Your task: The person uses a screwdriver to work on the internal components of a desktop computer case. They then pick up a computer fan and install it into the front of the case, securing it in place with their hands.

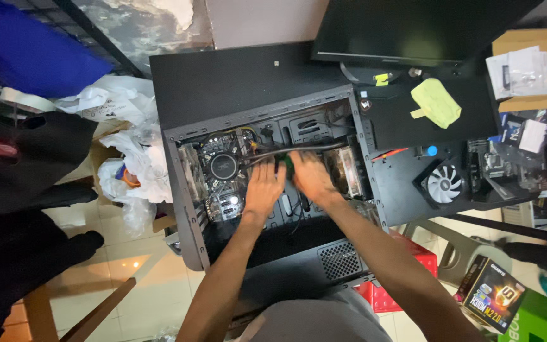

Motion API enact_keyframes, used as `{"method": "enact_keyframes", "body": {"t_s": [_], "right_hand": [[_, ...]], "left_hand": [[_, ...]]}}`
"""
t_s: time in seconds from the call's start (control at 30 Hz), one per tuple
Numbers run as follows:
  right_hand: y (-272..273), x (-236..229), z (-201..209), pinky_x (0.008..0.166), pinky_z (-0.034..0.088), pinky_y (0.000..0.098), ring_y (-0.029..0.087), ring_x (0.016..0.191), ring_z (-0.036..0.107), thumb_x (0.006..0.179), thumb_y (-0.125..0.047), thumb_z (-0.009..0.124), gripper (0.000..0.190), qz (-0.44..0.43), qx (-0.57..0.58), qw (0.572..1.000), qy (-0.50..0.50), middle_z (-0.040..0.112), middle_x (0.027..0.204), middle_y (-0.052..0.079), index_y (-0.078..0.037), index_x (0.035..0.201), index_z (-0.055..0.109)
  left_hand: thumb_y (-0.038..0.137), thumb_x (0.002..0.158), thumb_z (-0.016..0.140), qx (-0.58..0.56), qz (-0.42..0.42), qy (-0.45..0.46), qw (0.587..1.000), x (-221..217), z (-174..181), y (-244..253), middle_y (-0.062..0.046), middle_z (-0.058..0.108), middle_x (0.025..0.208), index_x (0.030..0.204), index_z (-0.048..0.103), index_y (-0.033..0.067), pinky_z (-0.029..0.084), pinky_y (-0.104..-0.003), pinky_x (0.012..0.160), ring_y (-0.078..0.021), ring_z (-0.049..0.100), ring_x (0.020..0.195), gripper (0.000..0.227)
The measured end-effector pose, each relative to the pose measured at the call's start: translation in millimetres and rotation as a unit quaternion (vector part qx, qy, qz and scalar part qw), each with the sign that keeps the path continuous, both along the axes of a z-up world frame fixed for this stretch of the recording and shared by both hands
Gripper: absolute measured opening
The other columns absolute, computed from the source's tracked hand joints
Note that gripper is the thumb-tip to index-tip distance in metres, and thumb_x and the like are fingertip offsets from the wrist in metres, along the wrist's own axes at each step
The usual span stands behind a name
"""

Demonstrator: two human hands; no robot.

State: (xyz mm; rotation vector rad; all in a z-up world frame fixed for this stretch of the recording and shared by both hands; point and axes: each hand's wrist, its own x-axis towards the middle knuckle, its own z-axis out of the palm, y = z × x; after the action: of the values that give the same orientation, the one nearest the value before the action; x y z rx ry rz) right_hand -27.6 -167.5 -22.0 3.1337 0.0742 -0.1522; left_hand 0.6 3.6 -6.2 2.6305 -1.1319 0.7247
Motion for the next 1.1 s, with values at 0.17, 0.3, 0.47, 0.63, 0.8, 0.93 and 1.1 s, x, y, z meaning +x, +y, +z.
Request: {"method": "enact_keyframes", "body": {"t_s": [0.17,0.3,0.47,0.63,0.8,0.93,1.1], "right_hand": [[16.7,2.5,35.0,0.118,0.039,0.0448,0.034,0.116,0.066,0.088,-0.016,0.070,0.048,0.075,0.032,0.995,0.054,0.069,0.112,0.020,0.004,0.128,0.054],[3.9,-6.3,-18.0,0.098,0.057,0.0347,0.024,0.096,0.072,0.091,-0.017,0.068,0.031,0.090,-0.080,0.993,-0.003,0.072,0.092,0.011,-0.003,0.118,0.064],[-11.0,-9.2,-59.3,0.060,0.061,0.0409,0.027,0.075,0.074,0.085,-0.015,0.065,0.031,0.078,-0.040,0.990,-0.108,0.070,0.078,0.009,-0.008,0.115,0.065],[-14.7,-4.2,-59.7,0.053,0.058,0.0435,0.029,0.072,0.070,0.088,-0.020,0.064,0.032,0.067,-0.012,0.992,-0.110,0.067,0.076,0.009,-0.015,0.120,0.060],[-4.9,-2.5,-34.4,0.068,0.061,0.0478,0.035,0.093,0.070,0.082,-0.009,0.069,0.054,0.045,0.036,0.998,-0.028,0.071,0.094,0.018,-0.002,0.132,0.051],[12.0,2.3,2.9,0.107,0.048,0.0462,0.034,0.114,0.064,0.091,-0.006,0.061,0.051,0.021,0.061,0.996,0.068,0.067,0.112,0.017,-0.002,0.138,0.044],[5.6,3.9,-20.5,0.109,0.047,0.0421,0.031,0.113,0.065,0.096,-0.007,0.055,0.029,0.058,-0.030,0.996,0.056,0.069,0.109,0.014,-0.004,0.125,0.055]], "left_hand": [[0.009,0.101,0.058,-0.038,-0.003,-0.063,0.997,4.2,-33.1,-8.0,-0.009,0.058,0.084,0.096,0.065,0.0089,0.049,-0.037,0.078,-0.0268,0.061,0.084,0.009],[0.009,0.103,0.056,-0.021,-0.022,-0.035,0.999,4.4,-19.9,-5.5,-0.010,0.056,0.087,0.106,0.067,0.0081,0.043,-0.037,0.070,-0.0270,0.057,0.081,0.011],[0.012,0.101,0.054,0.115,0.004,-0.007,0.993,0.9,21.1,1.2,-0.018,0.061,0.121,0.124,0.064,0.0010,0.045,-0.036,0.094,-0.0302,0.059,0.114,0.027],[0.013,0.103,0.046,0.108,0.021,0.001,0.994,-3.0,32.4,7.5,-0.021,0.061,0.121,0.129,0.058,-0.0007,0.042,-0.039,0.105,-0.0336,0.058,0.119,0.032],[0.008,0.100,0.048,0.041,0.015,-0.011,0.999,-1.3,13.1,0.6,-0.023,0.063,0.110,0.122,0.062,-0.0013,0.047,-0.043,0.095,-0.0372,0.062,0.107,0.027],[0.006,0.099,0.048,0.018,-0.021,-0.006,1.000,-3.1,-38.2,-10.9,-0.014,0.052,0.090,0.108,0.064,0.0013,0.040,-0.041,0.070,-0.0313,0.052,0.082,0.019],[0.008,0.098,0.053,0.037,-0.019,-0.014,0.999,0.1,-14.8,-8.0,-0.009,0.049,0.088,0.097,0.062,0.0066,0.037,-0.037,0.069,-0.0255,0.049,0.080,0.010]]}}
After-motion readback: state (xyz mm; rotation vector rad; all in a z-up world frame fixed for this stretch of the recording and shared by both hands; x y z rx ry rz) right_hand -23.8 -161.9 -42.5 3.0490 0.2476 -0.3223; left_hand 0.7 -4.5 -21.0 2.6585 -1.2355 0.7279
